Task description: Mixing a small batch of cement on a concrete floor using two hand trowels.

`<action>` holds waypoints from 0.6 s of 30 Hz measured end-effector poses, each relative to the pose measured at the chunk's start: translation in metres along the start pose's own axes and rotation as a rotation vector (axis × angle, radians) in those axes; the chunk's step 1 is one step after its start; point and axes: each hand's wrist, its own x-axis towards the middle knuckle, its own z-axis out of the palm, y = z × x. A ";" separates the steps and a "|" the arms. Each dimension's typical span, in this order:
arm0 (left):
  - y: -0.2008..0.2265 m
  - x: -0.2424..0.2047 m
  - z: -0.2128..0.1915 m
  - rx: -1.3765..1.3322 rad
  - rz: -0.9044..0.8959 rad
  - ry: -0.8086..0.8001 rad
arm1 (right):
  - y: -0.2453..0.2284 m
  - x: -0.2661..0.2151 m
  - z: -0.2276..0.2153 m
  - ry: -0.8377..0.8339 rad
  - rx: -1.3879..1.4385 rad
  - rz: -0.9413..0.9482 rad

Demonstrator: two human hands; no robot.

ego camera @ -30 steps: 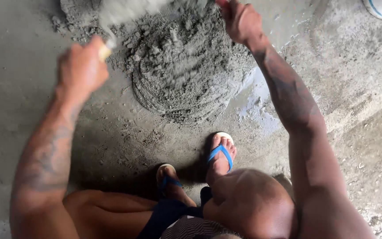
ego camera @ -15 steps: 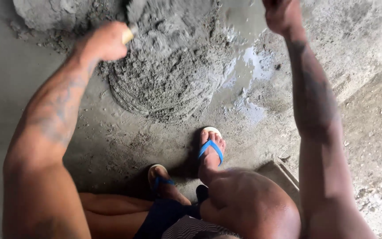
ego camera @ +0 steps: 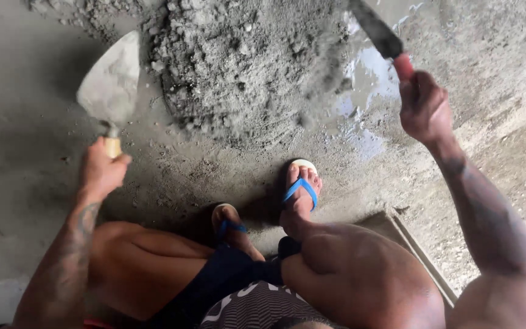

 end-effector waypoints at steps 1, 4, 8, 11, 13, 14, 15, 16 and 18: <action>-0.002 0.008 0.025 -0.492 -0.214 -0.152 | 0.035 -0.013 0.015 0.121 -0.137 0.096; 0.054 0.017 0.078 -1.042 -0.315 -0.396 | 0.090 -0.034 0.086 0.215 -0.249 0.242; 0.175 0.018 0.039 -1.018 0.034 -0.629 | -0.052 0.019 0.119 0.013 0.060 0.638; 0.158 0.022 0.047 -0.974 0.125 -0.679 | -0.060 0.008 0.111 0.052 0.139 0.452; 0.173 -0.009 -0.004 -0.909 0.182 -0.594 | -0.108 0.002 0.081 0.105 0.062 0.383; 0.180 -0.026 -0.030 -0.850 0.238 -0.502 | -0.133 -0.001 0.065 0.155 -0.019 0.306; 0.184 -0.031 -0.028 -0.844 0.238 -0.505 | -0.122 -0.005 0.069 0.157 -0.014 0.310; 0.187 -0.037 -0.026 -0.640 0.237 -0.334 | -0.112 -0.011 0.073 0.238 -0.078 0.173; 0.188 -0.029 -0.003 -0.434 0.249 -0.157 | -0.096 -0.013 0.083 0.333 -0.146 0.031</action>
